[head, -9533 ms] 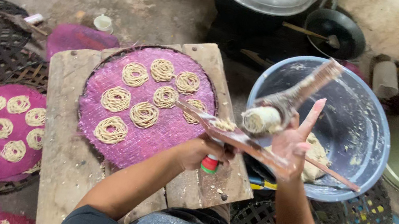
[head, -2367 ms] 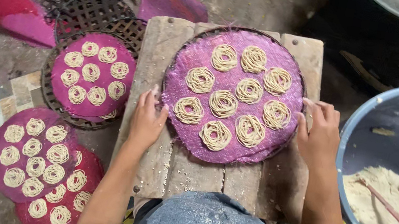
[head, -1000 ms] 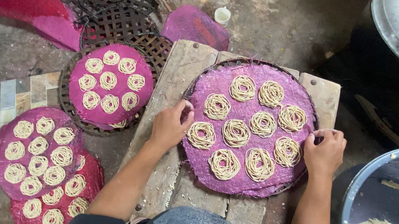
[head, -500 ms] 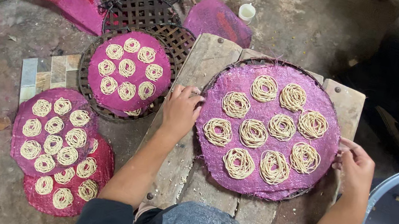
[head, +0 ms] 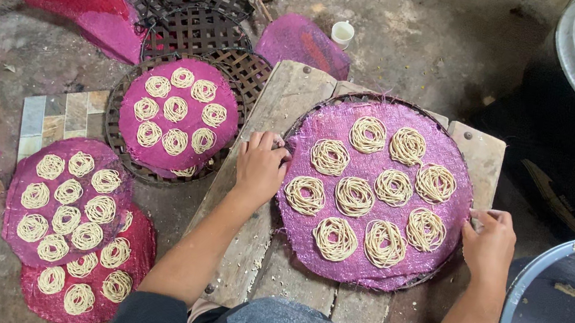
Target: The person uses a manual noodle press to extrude dough into spiral shapes on a purple cloth-lined tray. They repeatedly load dough into the press, push the plunger, and arrange the resulting noodle spirals. Completed trays are stacked nearby.
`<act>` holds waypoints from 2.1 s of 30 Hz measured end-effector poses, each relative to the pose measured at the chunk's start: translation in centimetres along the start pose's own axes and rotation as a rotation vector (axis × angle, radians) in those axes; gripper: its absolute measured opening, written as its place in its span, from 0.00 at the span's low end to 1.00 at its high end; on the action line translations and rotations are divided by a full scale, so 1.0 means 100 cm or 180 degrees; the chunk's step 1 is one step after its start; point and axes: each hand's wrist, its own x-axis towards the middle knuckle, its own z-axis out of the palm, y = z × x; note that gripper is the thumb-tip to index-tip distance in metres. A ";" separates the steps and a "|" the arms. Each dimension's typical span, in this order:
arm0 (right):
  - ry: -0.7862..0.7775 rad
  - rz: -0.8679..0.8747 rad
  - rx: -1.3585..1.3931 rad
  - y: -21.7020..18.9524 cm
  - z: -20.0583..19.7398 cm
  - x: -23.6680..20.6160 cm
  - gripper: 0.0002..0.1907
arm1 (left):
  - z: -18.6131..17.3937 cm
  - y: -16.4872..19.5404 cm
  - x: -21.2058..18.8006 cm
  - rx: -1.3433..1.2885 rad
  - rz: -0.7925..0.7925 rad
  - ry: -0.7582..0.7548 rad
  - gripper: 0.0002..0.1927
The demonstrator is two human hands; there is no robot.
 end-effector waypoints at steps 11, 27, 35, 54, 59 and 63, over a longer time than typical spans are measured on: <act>-0.0068 0.0240 0.0539 0.006 0.017 0.007 0.11 | 0.012 -0.021 0.010 -0.0456 -0.0141 -0.0289 0.07; -0.0687 0.0784 0.3144 0.000 0.033 0.015 0.07 | 0.027 -0.037 0.012 -0.1173 -0.0101 0.0184 0.08; -0.0919 0.0626 0.3893 -0.012 0.037 0.019 0.02 | 0.031 -0.040 0.033 -0.2087 -0.0294 0.0052 0.11; -0.2997 -0.0777 0.4506 -0.365 0.119 -0.040 0.04 | -0.255 -0.292 -0.210 -0.2028 -0.0823 0.0737 0.11; -0.3719 -0.1276 0.3751 -0.530 0.196 -0.154 0.04 | -0.293 -0.344 -0.378 -0.1310 -0.2221 0.1232 0.12; -0.3908 -0.1689 0.2124 -0.622 0.236 -0.253 0.10 | -0.299 -0.371 -0.469 -0.0490 -0.3024 0.1128 0.10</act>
